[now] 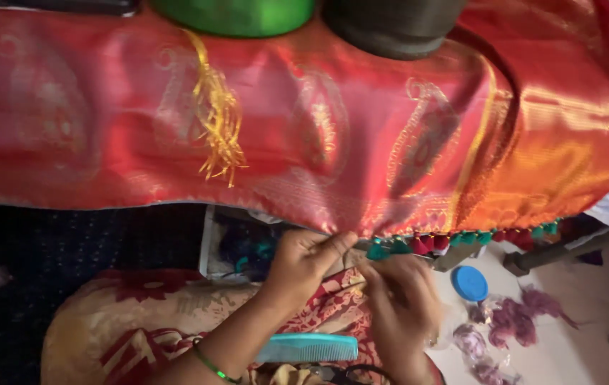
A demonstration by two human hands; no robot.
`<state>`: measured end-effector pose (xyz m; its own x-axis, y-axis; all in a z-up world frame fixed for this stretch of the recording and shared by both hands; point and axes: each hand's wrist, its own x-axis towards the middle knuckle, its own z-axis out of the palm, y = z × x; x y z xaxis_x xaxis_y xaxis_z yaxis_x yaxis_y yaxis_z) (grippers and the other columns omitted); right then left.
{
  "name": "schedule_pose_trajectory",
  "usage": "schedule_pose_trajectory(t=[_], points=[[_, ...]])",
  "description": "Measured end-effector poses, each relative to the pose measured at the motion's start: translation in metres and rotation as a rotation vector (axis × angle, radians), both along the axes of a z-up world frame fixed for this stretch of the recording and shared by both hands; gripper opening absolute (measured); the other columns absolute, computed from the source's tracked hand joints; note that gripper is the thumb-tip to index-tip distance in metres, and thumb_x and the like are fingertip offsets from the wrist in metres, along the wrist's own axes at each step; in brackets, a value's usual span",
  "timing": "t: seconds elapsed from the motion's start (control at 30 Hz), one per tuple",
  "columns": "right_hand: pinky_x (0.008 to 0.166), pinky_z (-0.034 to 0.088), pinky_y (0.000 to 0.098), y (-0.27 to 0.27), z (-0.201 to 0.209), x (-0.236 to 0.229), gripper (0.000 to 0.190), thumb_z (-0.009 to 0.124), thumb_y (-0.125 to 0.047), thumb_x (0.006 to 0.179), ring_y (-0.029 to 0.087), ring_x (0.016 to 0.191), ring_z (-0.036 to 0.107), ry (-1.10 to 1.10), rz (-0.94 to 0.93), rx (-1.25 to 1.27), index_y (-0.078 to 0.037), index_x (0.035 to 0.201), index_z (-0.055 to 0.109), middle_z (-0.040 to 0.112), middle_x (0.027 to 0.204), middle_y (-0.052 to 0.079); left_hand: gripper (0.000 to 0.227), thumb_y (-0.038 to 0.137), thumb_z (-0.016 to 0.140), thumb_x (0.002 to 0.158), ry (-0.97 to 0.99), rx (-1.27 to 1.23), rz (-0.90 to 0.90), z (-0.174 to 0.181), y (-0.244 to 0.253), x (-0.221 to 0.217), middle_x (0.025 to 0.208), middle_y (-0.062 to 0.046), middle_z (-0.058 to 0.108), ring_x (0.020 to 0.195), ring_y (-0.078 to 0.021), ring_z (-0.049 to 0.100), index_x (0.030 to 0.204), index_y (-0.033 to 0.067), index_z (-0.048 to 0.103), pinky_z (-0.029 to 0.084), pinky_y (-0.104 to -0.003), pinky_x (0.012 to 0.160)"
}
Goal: Attaching and trimming decorative tassels on a saree border using a needle, thread, and scissors.
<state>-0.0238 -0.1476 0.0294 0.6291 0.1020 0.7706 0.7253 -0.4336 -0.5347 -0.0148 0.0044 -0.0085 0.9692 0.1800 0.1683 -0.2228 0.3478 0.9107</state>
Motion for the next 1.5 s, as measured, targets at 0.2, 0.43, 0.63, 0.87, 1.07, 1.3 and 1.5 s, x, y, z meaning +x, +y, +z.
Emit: schedule_pose_trajectory(t=[0.2,0.43,0.63,0.87,1.07,1.3,1.5], points=[[0.088,0.054,0.0397,0.016,0.088,0.002,0.025,0.078,0.011,0.072,0.033,0.100,0.066,-0.103,-0.085,-0.210,0.012,0.096,0.071,0.069,0.102,0.021,0.020,0.019,0.072,0.095,-0.065,0.106,-0.040,0.005,-0.002,-0.001,0.092,-0.002,0.080,0.083,-0.0041,0.070,0.102,0.0015,0.079,0.057,-0.022,0.074],[0.094,0.061,0.0342,0.015,0.055,0.005,0.015,0.079,0.012,0.086,0.029,0.116,0.070,-0.282,0.113,-0.179,0.004,0.092,0.068,0.069,0.105,0.013,0.021,0.018,0.071,0.094,0.234,-0.456,-0.382,0.020,0.009,-0.002,0.093,-0.007,0.079,0.086,-0.0133,0.074,0.099,-0.0013,0.078,0.058,-0.028,0.080],[0.089,0.061,0.0333,0.019,0.030,0.011,0.021,0.072,0.014,0.093,0.029,0.106,0.075,-0.234,0.069,-0.205,0.002,0.103,0.059,0.072,0.105,0.017,0.022,0.019,0.069,0.101,0.122,-0.412,-0.258,0.014,-0.003,-0.006,0.096,-0.006,0.077,0.087,-0.0100,0.069,0.101,-0.0016,0.077,0.053,-0.026,0.078],[0.079,0.065,0.0364,0.011,0.030,0.034,0.012,0.058,0.007,0.105,0.031,0.097,0.075,0.492,0.538,0.735,0.002,0.106,0.048,0.070,0.097,0.018,0.025,0.016,0.069,0.099,0.065,-0.425,-0.215,0.032,-0.007,-0.011,0.093,-0.011,0.079,0.084,-0.0127,0.071,0.099,-0.0075,0.078,0.056,-0.026,0.080],[0.081,0.064,0.0395,0.020,0.024,0.025,0.011,0.054,0.000,0.109,0.031,0.099,0.073,0.327,0.467,0.591,-0.002,0.113,0.044,0.063,0.103,0.017,0.026,0.017,0.067,0.098,0.121,-0.424,-0.197,0.031,-0.007,-0.007,0.092,-0.013,0.078,0.082,-0.0144,0.072,0.097,-0.0077,0.078,0.055,-0.029,0.080],[0.068,0.061,0.0391,-0.004,0.028,0.063,0.005,0.056,-0.005,0.107,0.033,0.099,0.074,0.874,0.809,0.947,-0.003,0.110,0.053,0.066,0.099,0.013,0.030,0.022,0.068,0.098,0.120,-0.457,-0.273,0.028,-0.004,0.000,0.092,-0.011,0.079,0.084,-0.0134,0.073,0.099,-0.0064,0.077,0.054,-0.026,0.083],[0.090,0.063,0.0418,0.000,0.063,0.062,0.007,0.060,0.000,0.103,0.030,0.101,0.075,0.734,0.621,0.602,-0.004,0.103,0.054,0.068,0.098,0.013,0.029,0.027,0.071,0.101,0.177,-0.479,-0.227,0.006,-0.008,0.011,0.090,-0.003,0.070,0.077,-0.0079,0.060,0.108,-0.0004,0.078,0.045,-0.026,0.070]])
